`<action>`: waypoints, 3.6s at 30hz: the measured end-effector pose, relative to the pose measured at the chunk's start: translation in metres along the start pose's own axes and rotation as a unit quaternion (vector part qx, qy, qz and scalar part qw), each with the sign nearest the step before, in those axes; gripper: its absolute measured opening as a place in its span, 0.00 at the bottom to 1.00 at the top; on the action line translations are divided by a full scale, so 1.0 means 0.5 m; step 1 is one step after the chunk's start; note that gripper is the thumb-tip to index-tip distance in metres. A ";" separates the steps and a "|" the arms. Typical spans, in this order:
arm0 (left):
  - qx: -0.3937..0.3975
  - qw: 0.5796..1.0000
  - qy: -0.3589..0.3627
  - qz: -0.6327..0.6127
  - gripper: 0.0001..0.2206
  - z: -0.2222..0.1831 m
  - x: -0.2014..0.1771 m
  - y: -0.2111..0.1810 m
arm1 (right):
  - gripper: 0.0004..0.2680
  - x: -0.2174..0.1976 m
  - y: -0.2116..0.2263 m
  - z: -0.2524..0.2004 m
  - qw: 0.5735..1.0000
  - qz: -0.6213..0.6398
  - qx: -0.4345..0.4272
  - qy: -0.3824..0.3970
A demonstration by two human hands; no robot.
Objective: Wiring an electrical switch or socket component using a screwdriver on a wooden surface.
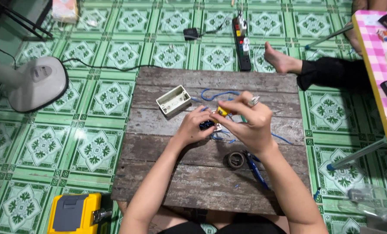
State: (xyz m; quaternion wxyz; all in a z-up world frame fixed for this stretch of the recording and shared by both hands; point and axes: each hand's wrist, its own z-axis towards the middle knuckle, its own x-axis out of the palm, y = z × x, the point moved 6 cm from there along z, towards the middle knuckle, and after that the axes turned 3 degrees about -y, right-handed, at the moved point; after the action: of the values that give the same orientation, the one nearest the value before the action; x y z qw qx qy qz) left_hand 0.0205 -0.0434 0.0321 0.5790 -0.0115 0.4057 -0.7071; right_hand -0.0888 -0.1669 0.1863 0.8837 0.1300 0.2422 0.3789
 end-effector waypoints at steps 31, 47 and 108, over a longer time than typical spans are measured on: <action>0.016 1.000 -0.003 0.002 0.07 0.003 -0.007 -0.006 | 0.09 0.038 -0.005 0.007 0.991 0.119 0.013 0.067; 0.021 1.000 -0.016 -0.014 0.04 -0.002 -0.002 0.005 | 0.15 0.041 -0.028 0.000 0.996 0.046 0.013 0.079; -0.027 0.999 -0.033 -0.009 0.08 -0.012 0.001 0.015 | 0.15 0.091 -0.145 -0.167 0.948 0.131 0.288 -0.015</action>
State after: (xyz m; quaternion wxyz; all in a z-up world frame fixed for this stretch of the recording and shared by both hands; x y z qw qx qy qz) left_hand 0.0232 -0.0405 0.0233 0.5853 -0.0542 0.4047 -0.7005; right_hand -0.0616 -0.1792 0.0705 0.7545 0.4153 0.3083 0.4038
